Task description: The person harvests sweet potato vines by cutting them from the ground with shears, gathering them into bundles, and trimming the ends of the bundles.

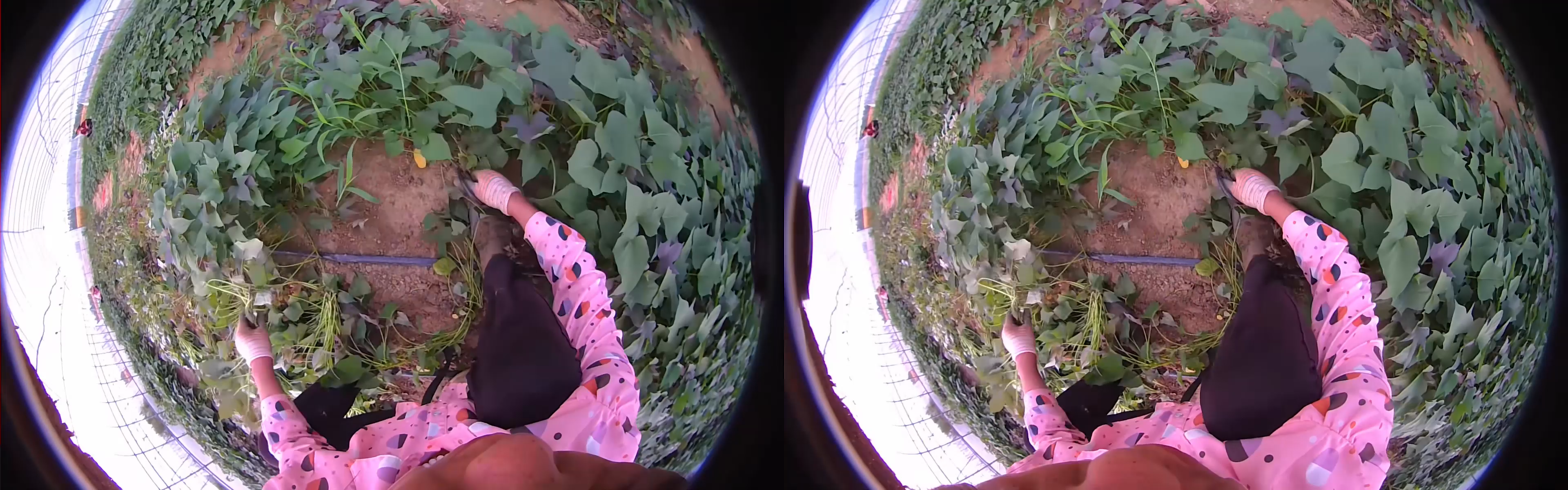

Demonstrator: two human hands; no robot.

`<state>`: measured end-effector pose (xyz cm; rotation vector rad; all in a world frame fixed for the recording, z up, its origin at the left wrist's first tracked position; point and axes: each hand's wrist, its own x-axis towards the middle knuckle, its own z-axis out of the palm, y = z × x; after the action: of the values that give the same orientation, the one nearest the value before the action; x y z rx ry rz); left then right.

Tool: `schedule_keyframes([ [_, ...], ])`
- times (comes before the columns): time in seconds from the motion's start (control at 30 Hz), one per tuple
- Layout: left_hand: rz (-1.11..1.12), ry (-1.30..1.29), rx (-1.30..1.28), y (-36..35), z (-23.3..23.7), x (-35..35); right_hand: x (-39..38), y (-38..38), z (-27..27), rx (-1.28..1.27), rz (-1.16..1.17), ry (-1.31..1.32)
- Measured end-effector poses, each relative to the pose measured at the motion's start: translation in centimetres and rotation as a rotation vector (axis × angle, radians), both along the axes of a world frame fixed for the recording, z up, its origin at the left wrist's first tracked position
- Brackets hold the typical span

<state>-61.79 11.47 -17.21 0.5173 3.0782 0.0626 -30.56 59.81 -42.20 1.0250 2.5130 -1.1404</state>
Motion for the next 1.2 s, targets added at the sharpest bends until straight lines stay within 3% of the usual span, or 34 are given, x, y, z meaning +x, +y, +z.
schedule_keyframes([
  [0.03, -0.009, 0.001, 0.087, -2.7, -5.1, 0.3, 0.9, 1.4, -4.4, 0.101, -0.072, 0.095],
  [0.07, 0.003, -0.138, 0.148, -6.8, -11.3, -0.5, 2.0, 3.0, -4.7, 0.435, 0.208, 0.005],
  [0.1, 0.055, -0.272, -0.121, -5.3, -12.2, 1.7, 3.0, 4.3, -7.1, 0.493, 0.061, 0.075],
  [0.13, 0.081, -0.290, -0.164, -6.2, -15.3, 3.5, 5.9, 6.0, -10.1, 0.919, 0.343, -0.179],
  [0.17, 0.099, -0.305, -0.207, -7.3, -19.0, 4.3, 5.8, 8.2, -13.4, 0.931, 0.355, -0.315],
  [0.2, 0.165, -0.337, -0.274, -7.4, -21.4, 4.8, 8.4, 7.2, -8.6, 1.512, 0.503, -0.312],
  [0.23, 0.235, -0.376, -0.340, -7.3, -22.6, 5.4, 9.6, 8.2, -5.9, 2.072, 0.835, -0.500],
  [0.27, 0.175, -0.323, -0.352, -7.0, -22.4, 6.0, 9.9, 8.3, -5.6, 1.980, 0.774, -0.374],
  [0.37, 0.237, -0.588, -0.427, -3.9, -17.6, 5.1, 10.2, 8.3, -4.6, 1.577, 0.687, -0.208],
  [0.43, 0.084, -0.705, -0.852, 2.0, -11.4, 3.4, 8.9, 8.5, -2.6, 1.126, 0.594, -0.179],
  [0.47, 0.037, -0.745, -0.905, 4.2, -9.5, 2.2, 7.8, 8.5, -1.2, 0.872, 0.503, -0.171],
  [0.53, -0.047, -0.568, -0.756, 10.1, -5.5, 2.1, 5.3, 8.4, 2.1, 0.483, 0.366, -0.187],
  [0.6, -0.319, -0.450, -0.505, 15.9, -4.6, 2.2, 2.8, 8.5, 3.1, 0.340, 0.356, -0.256],
  [0.63, -0.408, -0.432, -0.157, 19.4, -4.6, 3.5, 1.5, 8.7, 2.9, 0.320, 0.362, -0.307],
  [0.7, -0.777, -0.383, 0.200, 27.0, -5.7, 5.7, -0.7, 9.2, 1.7, 0.346, 0.359, -0.408],
  [0.77, -1.119, -0.392, 0.233, 34.0, -9.1, 7.1, -2.7, 9.5, 2.4, 0.290, 0.396, -0.661],
  [0.8, -1.249, -0.386, 0.270, 37.5, -11.4, 7.7, -1.9, 10.8, -4.2, 0.374, 0.464, -0.623],
  [0.83, -1.287, -0.469, 0.226, 41.0, -12.6, 8.7, -2.1, 11.1, -4.4, 0.378, 0.468, -0.634],
  [0.87, -1.419, -0.380, 0.186, 44.3, -14.3, 9.3, -2.7, 11.3, -4.6, 0.331, 0.469, -0.678],
  [0.9, -1.551, -0.287, 0.146, 47.1, -16.5, 9.8, -3.5, 11.3, -4.3, 0.283, 0.466, -0.723],
  [0.93, -1.632, -0.208, 0.047, 49.0, -17.8, 10.4, -4.5, 10.2, 1.9, 0.254, 0.415, -0.652],
  [0.97, -1.706, -0.124, -0.052, 51.1, -19.2, 11.0, -5.7, 9.5, 5.1, 0.225, 0.460, -0.762],
  [1.0, -1.552, -0.300, 0.281, 53.9, -28.9, 11.5, -5.4, 9.3, 4.7, 0.265, 0.448, -0.722],
  [1.03, -1.551, -0.300, 0.305, 55.1, -35.2, 10.7, -5.1, 9.2, 4.0, 0.306, 0.439, -0.683],
  [1.1, -0.958, -0.599, 0.374, 56.8, -42.1, 10.5, -4.6, 9.0, 3.9, 0.288, 0.390, -0.708],
  [1.13, -1.406, -0.279, -0.075, 55.7, -34.8, 9.2, -4.4, 9.0, 3.7, 0.260, 0.340, -0.714],
  [1.17, -1.470, -0.190, -0.227, 54.1, -27.2, 9.2, -4.4, 9.2, 3.6, 0.258, 0.341, -0.725],
  [1.2, -1.506, -0.161, -0.322, 54.5, -27.6, 8.9, -4.6, 9.3, 3.7, 0.242, 0.365, -0.719],
])
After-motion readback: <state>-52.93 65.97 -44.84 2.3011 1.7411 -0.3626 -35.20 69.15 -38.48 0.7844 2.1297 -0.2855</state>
